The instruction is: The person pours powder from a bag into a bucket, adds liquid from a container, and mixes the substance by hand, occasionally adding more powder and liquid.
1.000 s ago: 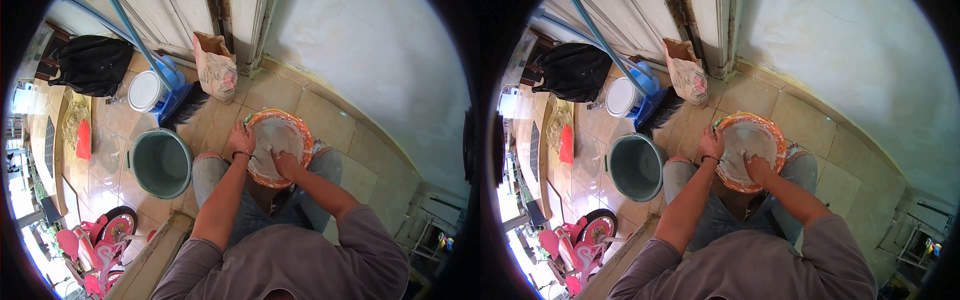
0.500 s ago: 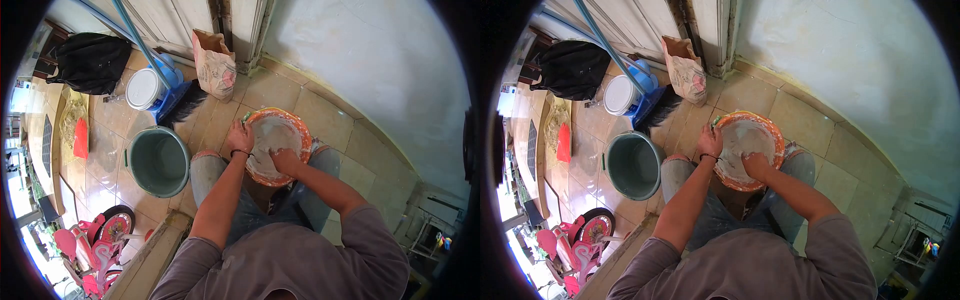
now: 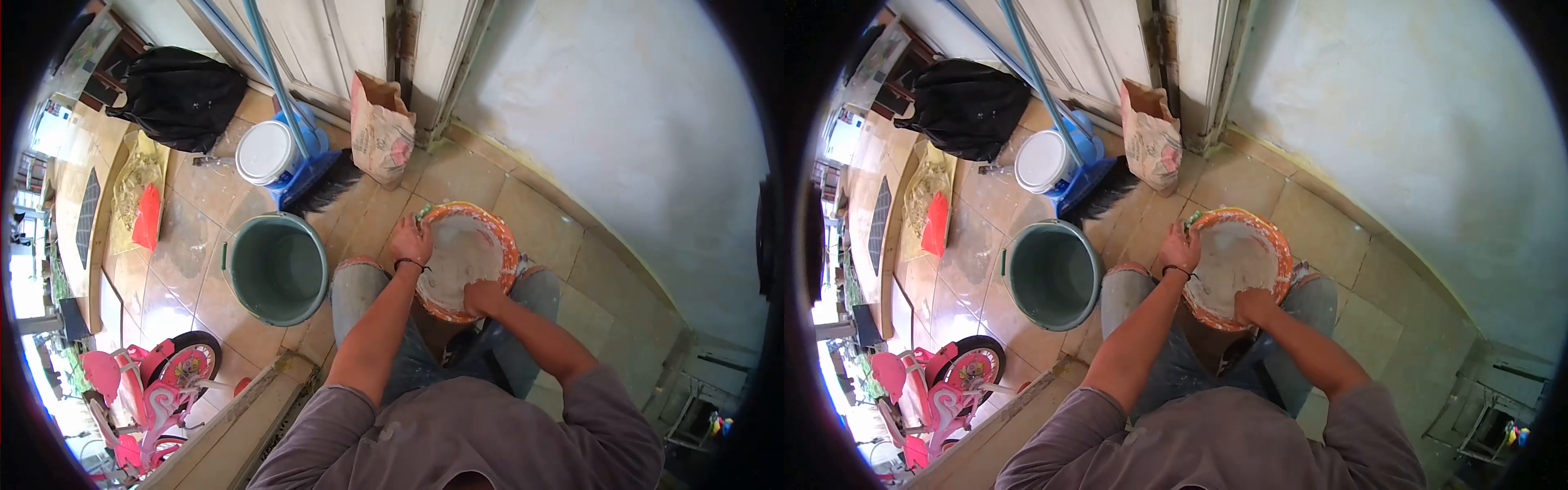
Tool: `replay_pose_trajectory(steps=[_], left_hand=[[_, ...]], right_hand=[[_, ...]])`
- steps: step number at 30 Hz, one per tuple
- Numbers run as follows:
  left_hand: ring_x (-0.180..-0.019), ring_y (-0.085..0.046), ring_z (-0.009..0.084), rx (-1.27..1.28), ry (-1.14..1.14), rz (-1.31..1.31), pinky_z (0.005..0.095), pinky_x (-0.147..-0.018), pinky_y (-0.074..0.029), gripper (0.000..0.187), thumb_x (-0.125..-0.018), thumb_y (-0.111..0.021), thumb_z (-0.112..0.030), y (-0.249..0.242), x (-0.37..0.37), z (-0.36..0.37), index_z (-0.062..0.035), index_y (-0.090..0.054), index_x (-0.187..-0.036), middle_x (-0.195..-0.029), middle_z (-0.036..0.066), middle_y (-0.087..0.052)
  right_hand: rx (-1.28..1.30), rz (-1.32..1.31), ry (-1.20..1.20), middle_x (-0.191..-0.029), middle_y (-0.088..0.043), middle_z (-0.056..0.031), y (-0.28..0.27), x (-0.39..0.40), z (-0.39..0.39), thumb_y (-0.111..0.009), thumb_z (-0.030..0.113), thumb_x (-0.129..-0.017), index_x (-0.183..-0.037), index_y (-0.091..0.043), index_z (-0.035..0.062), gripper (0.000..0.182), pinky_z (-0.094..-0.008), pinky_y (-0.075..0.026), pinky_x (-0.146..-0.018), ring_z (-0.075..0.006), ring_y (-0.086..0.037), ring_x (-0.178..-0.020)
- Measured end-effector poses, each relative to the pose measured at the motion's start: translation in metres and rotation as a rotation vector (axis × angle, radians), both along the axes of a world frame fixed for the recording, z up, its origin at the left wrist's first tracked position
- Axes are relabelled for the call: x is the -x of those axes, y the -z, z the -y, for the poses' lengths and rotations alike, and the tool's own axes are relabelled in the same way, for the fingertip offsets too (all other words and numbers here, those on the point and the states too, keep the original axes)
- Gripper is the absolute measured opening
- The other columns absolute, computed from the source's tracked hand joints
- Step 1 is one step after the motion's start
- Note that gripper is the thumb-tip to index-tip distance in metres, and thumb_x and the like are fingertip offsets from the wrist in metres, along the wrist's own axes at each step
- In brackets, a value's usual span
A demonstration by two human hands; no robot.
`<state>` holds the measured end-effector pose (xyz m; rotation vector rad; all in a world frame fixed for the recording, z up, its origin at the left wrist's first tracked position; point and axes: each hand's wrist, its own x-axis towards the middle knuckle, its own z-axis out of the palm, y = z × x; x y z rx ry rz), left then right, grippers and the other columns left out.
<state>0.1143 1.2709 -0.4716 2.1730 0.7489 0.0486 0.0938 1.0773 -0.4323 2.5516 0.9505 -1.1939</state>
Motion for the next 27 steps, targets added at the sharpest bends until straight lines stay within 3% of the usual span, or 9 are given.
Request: replay_pose_trajectory(steps=[4, 10, 13, 14, 16, 19, 20, 22, 27], left_hand=[[-0.098, -0.056, 0.0391, 0.007, 0.014, 0.033, 0.0456, -0.082, -0.047, 0.043, -0.084, -0.051, -0.033, 0.007, -0.006, 0.0, -0.002, -0.053, -0.114, -0.107, 0.022, -0.056], [-0.102, -0.054, 0.0408, 0.059, 0.087, -0.043, 0.0453, -0.087, -0.045, 0.043, -0.082, -0.05, -0.031, 0.021, -0.022, -0.01, 0.0012, -0.055, -0.11, -0.109, 0.028, -0.055], [-0.101, -0.055, 0.0419, 0.112, 0.094, -0.08, 0.0454, -0.088, -0.045, 0.044, -0.082, -0.05, -0.032, 0.019, -0.023, -0.012, 0.0025, -0.055, -0.109, -0.108, 0.029, -0.056], [-0.101, -0.056, 0.0423, 0.127, 0.111, -0.102, 0.0449, -0.088, -0.045, 0.045, -0.081, -0.051, -0.034, 0.014, -0.025, -0.013, 0.0027, -0.056, -0.107, -0.106, 0.03, -0.057], [-0.1, -0.056, 0.0427, 0.14, 0.132, -0.122, 0.0445, -0.088, -0.044, 0.047, -0.08, -0.053, -0.036, 0.008, -0.024, -0.015, 0.0029, -0.058, -0.105, -0.104, 0.031, -0.059], [-0.099, -0.058, 0.0423, 0.12, 0.204, -0.16, 0.0453, -0.087, -0.046, 0.041, -0.083, -0.051, -0.031, 0.002, -0.027, -0.021, 0.0016, -0.056, -0.106, -0.103, 0.03, -0.059], [-0.101, -0.057, 0.0418, 0.141, 0.218, -0.198, 0.0448, -0.087, -0.046, 0.04, -0.083, -0.052, -0.03, -0.011, -0.026, -0.022, 0.0017, -0.056, -0.107, -0.105, 0.03, -0.059], [-0.102, -0.057, 0.0414, 0.159, 0.238, -0.237, 0.0443, -0.088, -0.046, 0.04, -0.083, -0.053, -0.03, -0.016, -0.025, -0.021, 0.0018, -0.056, -0.108, -0.106, 0.03, -0.059], [-0.102, -0.057, 0.0411, 0.089, 0.204, -0.186, 0.0447, -0.088, -0.045, 0.038, -0.083, -0.054, -0.025, 0.011, -0.027, -0.018, 0.0018, -0.055, -0.11, -0.107, 0.028, -0.059]], right_hand=[[-0.001, -0.208, 0.183, -0.104, -0.063, -0.0243, 0.01, -0.017, -0.031, -0.048, 0.021, -0.079, -0.101, -0.065, 0.0003, 0.035, -0.0456, -0.048, -0.086, -0.0382, -0.061, -0.101], [-0.166, -0.136, 0.415, -0.103, -0.064, -0.0225, 0.024, -0.005, -0.033, -0.05, 0.025, -0.079, -0.101, -0.066, 0.0028, 0.035, -0.045, -0.047, -0.085, -0.0383, -0.061, -0.098], [-0.16, -0.191, 0.205, -0.1, -0.064, -0.0214, 0.031, 0.014, -0.009, -0.048, 0.03, -0.083, -0.1, -0.064, 0.0046, 0.035, -0.0463, -0.047, -0.083, -0.0394, -0.061, -0.093], [-0.16, -0.19, 0.208, -0.1, -0.064, -0.0214, 0.045, 0.004, 0.004, -0.048, 0.03, -0.083, -0.1, -0.064, 0.0046, 0.035, -0.0463, -0.047, -0.083, -0.0394, -0.061, -0.093], [-0.275, -0.348, -0.068, -0.101, -0.063, -0.0219, 0.094, -0.029, 0.028, -0.049, 0.03, -0.082, -0.099, -0.065, 0.0043, 0.035, -0.0465, -0.047, -0.082, -0.0386, -0.061, -0.093], [-0.184, -0.184, -0.029, -0.099, -0.064, -0.0234, 0.018, -0.058, -0.004, -0.052, 0.026, -0.076, -0.096, -0.067, 0.0, 0.036, -0.0443, -0.047, -0.083, -0.0388, -0.061, -0.096], [-0.188, -0.188, -0.026, -0.099, -0.064, -0.0234, 0.021, -0.052, -0.01, -0.052, 0.026, -0.076, -0.096, -0.067, 0.0, 0.036, -0.0443, -0.047, -0.083, -0.0388, -0.061, -0.096], [-0.328, -0.193, 0.32, -0.099, -0.064, -0.0241, 0.029, -0.039, -0.018, -0.052, 0.026, -0.077, -0.097, -0.067, 0.0007, 0.036, -0.0443, -0.047, -0.083, -0.0386, -0.062, -0.093], [-0.219, -0.276, 0.124, -0.091, -0.064, -0.0246, 0.04, -0.012, 0.01, -0.051, 0.026, -0.079, -0.094, -0.067, 0.0007, 0.033, -0.0456, -0.048, -0.078, -0.0404, -0.062, -0.087]])
